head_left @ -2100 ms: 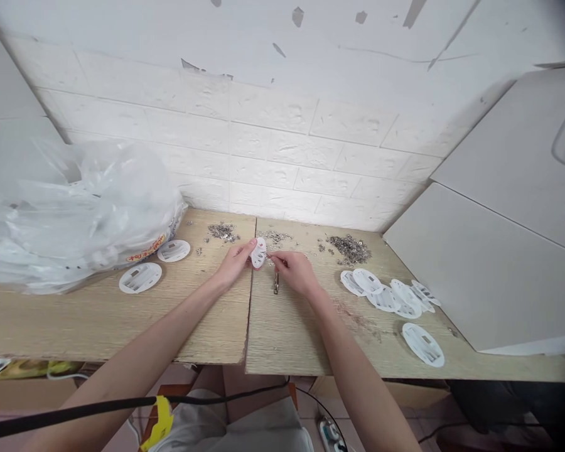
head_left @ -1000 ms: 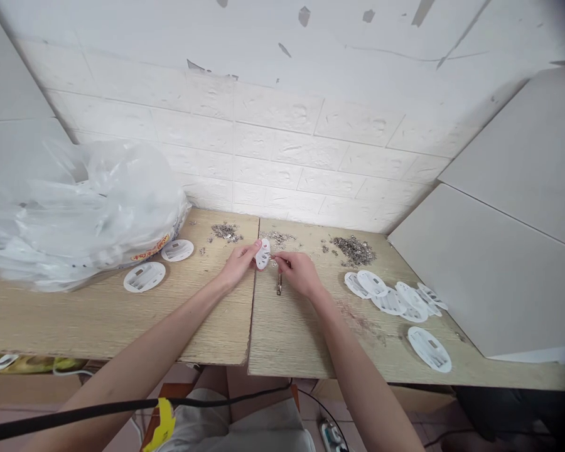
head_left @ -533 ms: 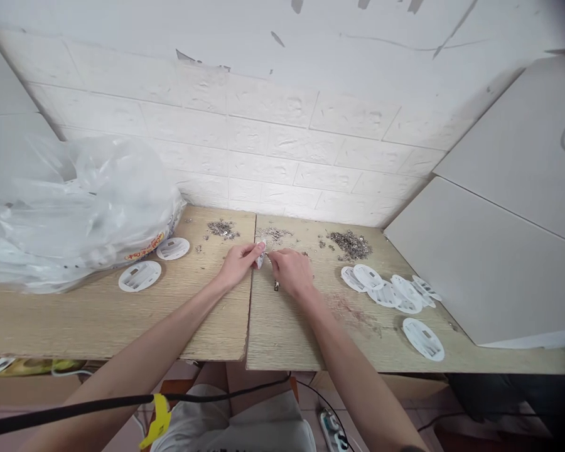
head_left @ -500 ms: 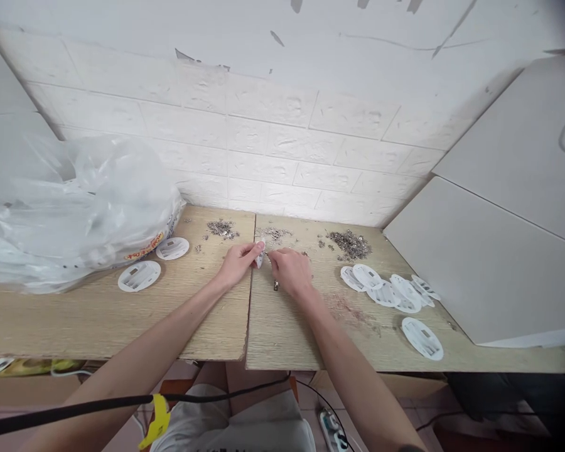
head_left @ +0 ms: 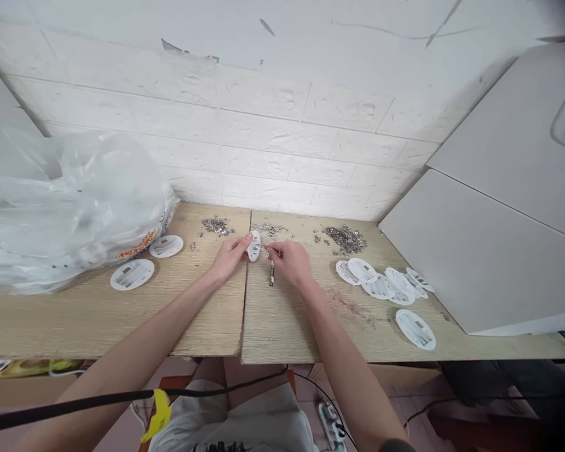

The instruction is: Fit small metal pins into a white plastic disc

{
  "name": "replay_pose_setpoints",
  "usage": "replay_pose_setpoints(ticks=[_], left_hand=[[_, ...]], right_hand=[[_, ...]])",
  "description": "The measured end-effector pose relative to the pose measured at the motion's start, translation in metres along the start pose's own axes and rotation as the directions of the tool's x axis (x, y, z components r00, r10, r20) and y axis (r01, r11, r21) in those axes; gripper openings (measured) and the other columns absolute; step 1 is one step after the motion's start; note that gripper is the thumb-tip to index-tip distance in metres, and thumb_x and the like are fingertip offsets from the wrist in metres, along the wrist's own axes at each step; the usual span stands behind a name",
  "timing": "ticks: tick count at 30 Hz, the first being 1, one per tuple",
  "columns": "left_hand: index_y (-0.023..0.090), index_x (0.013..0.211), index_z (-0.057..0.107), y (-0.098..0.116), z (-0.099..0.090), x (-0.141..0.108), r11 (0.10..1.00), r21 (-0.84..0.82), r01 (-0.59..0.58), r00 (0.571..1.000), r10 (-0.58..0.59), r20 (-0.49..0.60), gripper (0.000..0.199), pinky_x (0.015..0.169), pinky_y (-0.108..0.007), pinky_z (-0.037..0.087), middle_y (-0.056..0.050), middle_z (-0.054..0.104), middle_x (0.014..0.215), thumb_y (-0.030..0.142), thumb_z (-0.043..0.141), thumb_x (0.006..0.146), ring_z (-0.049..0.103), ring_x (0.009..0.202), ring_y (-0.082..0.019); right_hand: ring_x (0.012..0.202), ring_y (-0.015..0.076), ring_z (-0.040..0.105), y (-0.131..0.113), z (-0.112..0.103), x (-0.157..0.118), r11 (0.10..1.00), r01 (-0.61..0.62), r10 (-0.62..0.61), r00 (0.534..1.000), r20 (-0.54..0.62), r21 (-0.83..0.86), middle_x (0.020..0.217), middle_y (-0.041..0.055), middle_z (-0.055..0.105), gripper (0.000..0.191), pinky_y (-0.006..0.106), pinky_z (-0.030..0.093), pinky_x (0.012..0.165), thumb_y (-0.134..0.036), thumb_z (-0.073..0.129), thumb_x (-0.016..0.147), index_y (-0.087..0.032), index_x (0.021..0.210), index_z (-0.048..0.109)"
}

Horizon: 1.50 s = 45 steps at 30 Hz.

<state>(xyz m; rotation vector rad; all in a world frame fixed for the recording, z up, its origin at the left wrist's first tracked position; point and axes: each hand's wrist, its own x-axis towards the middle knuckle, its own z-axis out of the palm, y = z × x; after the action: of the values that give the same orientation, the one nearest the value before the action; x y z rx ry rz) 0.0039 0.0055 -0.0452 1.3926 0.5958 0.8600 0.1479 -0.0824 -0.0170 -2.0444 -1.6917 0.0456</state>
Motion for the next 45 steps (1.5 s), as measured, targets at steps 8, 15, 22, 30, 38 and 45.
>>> replay_pose_setpoints(ticks=[8,15,22,30,38,45], left_hand=[[0.012,0.069,0.065,0.001,0.0022,-0.0006,1.0,0.003,-0.007,1.0,0.007,0.006,0.057,0.062,-0.028,0.048,-0.007,0.065,0.069,0.068,0.06,0.07,0.057,0.063,-0.016],[0.012,0.065,0.064,0.0015,0.0023,-0.001,1.0,0.007,-0.016,1.0,0.016,0.008,0.057,0.06,-0.028,0.047,-0.006,0.063,0.065,0.068,0.059,0.07,0.056,0.061,-0.015],[0.012,0.065,0.064,0.0016,0.003,-0.0002,1.0,0.012,-0.016,1.0,0.016,0.009,0.057,0.06,-0.028,0.048,-0.005,0.063,0.065,0.069,0.06,0.068,0.056,0.06,-0.015],[0.012,0.067,0.064,-0.0001,0.0018,-0.0003,1.0,0.004,-0.017,1.0,0.017,0.006,0.055,0.061,-0.028,0.048,-0.006,0.064,0.066,0.067,0.059,0.071,0.056,0.061,-0.015],[0.012,0.068,0.064,-0.003,0.0005,0.0004,0.999,0.033,-0.037,0.999,0.037,0.018,0.053,0.063,-0.028,0.048,-0.006,0.064,0.067,0.065,0.057,0.074,0.057,0.062,-0.015],[0.013,0.069,0.064,-0.0014,0.0029,-0.0024,0.99,0.114,-0.078,0.997,0.075,0.03,0.051,0.066,-0.028,0.048,-0.004,0.062,0.066,0.063,0.059,0.075,0.055,0.063,-0.015]], right_hand=[[0.071,0.0146,0.058,-0.0011,0.0003,-0.0001,1.0,0.006,-0.006,1.0,0.002,-0.002,0.074,0.0006,0.069,0.026,0.024,0.028,0.057,-0.027,0.048,0.088,-0.024,0.073,0.07],[0.07,0.0146,0.058,-0.0019,-0.0003,-0.0003,1.0,0.007,-0.007,1.0,0.012,0.011,0.074,0.0012,0.069,0.026,0.023,0.027,0.057,-0.027,0.048,0.088,-0.023,0.073,0.07],[0.07,0.0146,0.059,-0.0017,-0.0001,0.0003,1.0,0.007,-0.008,1.0,0.026,0.019,0.076,0.0023,0.069,0.027,0.023,0.03,0.058,-0.027,0.047,0.089,-0.022,0.076,0.071],[0.065,0.0126,0.057,0.0018,0.0026,0.0009,0.998,0.025,-0.027,0.999,0.036,0.055,0.071,0.0004,0.068,0.028,0.022,0.028,0.057,-0.027,0.046,0.09,-0.022,0.075,0.068],[0.064,0.0119,0.056,0.0016,0.0025,0.0009,0.998,0.034,-0.037,0.999,0.04,0.059,0.069,-0.0009,0.067,0.027,0.023,0.026,0.056,-0.027,0.046,0.09,-0.021,0.072,0.066],[0.062,0.013,0.052,-0.0049,0.0005,-0.0017,0.999,0.037,-0.036,0.999,0.028,-0.03,0.07,0.0005,0.066,0.029,0.024,0.022,0.055,-0.025,0.044,0.09,-0.021,0.07,0.064]])
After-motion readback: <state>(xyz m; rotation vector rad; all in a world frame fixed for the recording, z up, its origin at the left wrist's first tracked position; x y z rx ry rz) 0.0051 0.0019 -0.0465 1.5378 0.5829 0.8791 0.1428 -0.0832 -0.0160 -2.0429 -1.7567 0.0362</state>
